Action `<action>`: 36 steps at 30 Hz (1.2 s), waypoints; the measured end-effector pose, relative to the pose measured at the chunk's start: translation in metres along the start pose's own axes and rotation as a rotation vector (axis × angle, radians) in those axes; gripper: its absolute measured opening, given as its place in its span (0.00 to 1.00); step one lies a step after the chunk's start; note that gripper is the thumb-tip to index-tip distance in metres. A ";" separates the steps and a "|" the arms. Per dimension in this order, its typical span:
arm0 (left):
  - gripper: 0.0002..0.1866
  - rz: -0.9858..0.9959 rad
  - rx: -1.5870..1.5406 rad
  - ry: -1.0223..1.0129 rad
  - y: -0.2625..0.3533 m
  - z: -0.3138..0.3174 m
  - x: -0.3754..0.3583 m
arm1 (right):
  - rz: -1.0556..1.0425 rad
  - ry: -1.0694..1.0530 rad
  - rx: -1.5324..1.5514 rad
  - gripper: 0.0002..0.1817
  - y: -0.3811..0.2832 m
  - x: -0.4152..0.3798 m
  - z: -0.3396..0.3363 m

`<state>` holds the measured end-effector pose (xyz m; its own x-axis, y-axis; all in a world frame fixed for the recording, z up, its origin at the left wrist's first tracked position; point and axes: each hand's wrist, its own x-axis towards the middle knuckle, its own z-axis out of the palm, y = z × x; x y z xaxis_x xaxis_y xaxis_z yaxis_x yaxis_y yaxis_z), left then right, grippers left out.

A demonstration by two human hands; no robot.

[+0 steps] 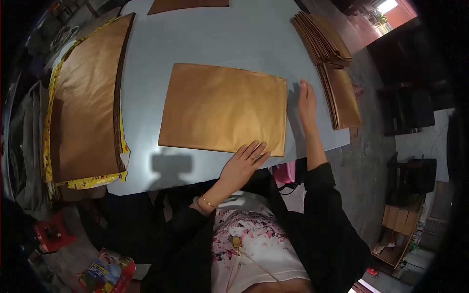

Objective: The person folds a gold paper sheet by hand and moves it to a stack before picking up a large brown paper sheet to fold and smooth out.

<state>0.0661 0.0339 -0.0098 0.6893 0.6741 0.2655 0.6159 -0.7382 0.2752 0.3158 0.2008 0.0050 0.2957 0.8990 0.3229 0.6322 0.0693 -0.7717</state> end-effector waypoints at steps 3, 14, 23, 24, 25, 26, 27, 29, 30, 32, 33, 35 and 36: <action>0.31 0.012 0.018 0.015 -0.001 0.000 -0.001 | 0.103 -0.060 0.026 0.18 0.003 -0.036 -0.024; 0.30 0.006 -0.010 0.031 0.000 -0.002 0.001 | 0.606 -0.557 0.196 0.20 -0.026 -0.050 -0.035; 0.29 0.029 0.009 0.031 0.001 -0.001 -0.001 | 0.483 -0.295 0.216 0.24 -0.044 -0.060 -0.017; 0.29 0.031 0.015 0.039 0.001 -0.002 -0.001 | 0.484 -0.290 0.226 0.24 -0.042 -0.060 -0.017; 0.29 0.034 0.022 0.049 0.001 -0.004 0.000 | 0.520 -0.395 0.258 0.23 -0.036 -0.058 -0.021; 0.32 0.047 0.062 0.075 0.000 0.000 0.000 | 0.552 -0.501 0.289 0.23 -0.039 -0.056 -0.021; 0.32 0.051 0.070 0.075 0.000 0.003 0.001 | 0.548 -0.498 0.296 0.23 -0.041 -0.057 -0.018; 0.36 0.025 0.090 0.081 0.001 0.007 0.001 | 0.465 -0.416 0.336 0.21 -0.049 -0.062 -0.012; 0.38 -0.002 -0.020 0.039 0.001 -0.002 0.002 | 0.467 -0.416 0.339 0.21 -0.069 -0.061 -0.013; 0.38 -0.033 -0.119 0.104 0.001 -0.012 -0.001 | 0.036 -0.168 -0.138 0.16 -0.115 -0.048 -0.026; 0.38 -0.064 -0.222 0.166 0.000 -0.016 -0.003 | -0.121 -0.107 -0.133 0.14 -0.137 -0.045 -0.034; 0.42 -0.102 -0.197 0.152 -0.004 -0.026 -0.008 | -0.420 0.041 -0.176 0.11 -0.184 -0.047 -0.051; 0.41 -0.168 -0.247 0.233 -0.009 -0.034 -0.012 | -0.565 0.131 -0.226 0.09 -0.204 -0.053 -0.057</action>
<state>0.0395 0.0333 0.0164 0.4638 0.7943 0.3925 0.5831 -0.6072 0.5397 0.2122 0.1145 0.1772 -0.0524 0.6887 0.7231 0.8482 0.4128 -0.3318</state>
